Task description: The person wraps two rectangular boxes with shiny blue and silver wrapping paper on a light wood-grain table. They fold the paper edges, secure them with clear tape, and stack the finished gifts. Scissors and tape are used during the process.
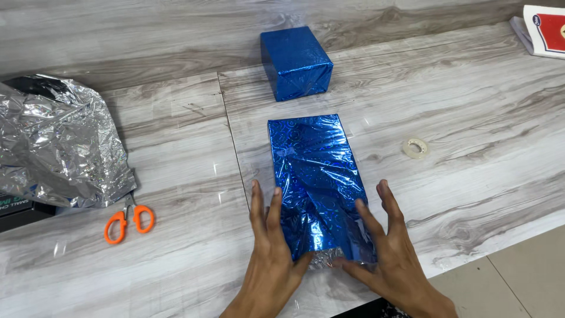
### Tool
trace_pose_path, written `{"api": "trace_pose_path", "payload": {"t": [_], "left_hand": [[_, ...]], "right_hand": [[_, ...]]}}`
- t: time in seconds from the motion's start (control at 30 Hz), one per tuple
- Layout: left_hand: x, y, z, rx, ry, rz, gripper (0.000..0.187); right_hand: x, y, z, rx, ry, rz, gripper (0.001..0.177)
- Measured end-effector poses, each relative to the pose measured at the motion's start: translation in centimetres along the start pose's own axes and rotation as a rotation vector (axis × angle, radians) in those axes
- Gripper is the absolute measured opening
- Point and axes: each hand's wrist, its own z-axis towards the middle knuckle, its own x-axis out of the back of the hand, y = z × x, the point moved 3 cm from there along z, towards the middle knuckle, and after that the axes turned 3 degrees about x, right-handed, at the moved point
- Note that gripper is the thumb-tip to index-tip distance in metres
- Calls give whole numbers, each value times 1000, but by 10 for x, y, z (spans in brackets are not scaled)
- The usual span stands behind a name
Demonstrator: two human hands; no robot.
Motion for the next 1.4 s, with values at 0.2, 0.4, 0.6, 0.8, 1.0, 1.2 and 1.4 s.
{"api": "trace_pose_path", "payload": {"t": [0.2,0.4,0.6,0.8,1.0,1.2,1.4], "left_hand": [[12,-28,-16,278,46,-65,81],[-3,-20,-51,-275,-57,301,42],[3,19,-56,-381,-181,120,26],[29,18,25,-74,99,169,62],[11,-3,47,15,15,63,60],[15,-16,44,-109,32,49,48],[16,-35,47,-42,79,-5,43]], "right_hand": [[4,-13,2,200,239,-49,34],[3,-6,-36,299,114,172,25],[41,17,-38,44,338,663,17],[33,5,44,160,112,95,34],[-14,-14,64,304,-30,-210,48],[-30,-6,60,412,13,-340,55],[-47,7,67,474,10,-427,58]]}}
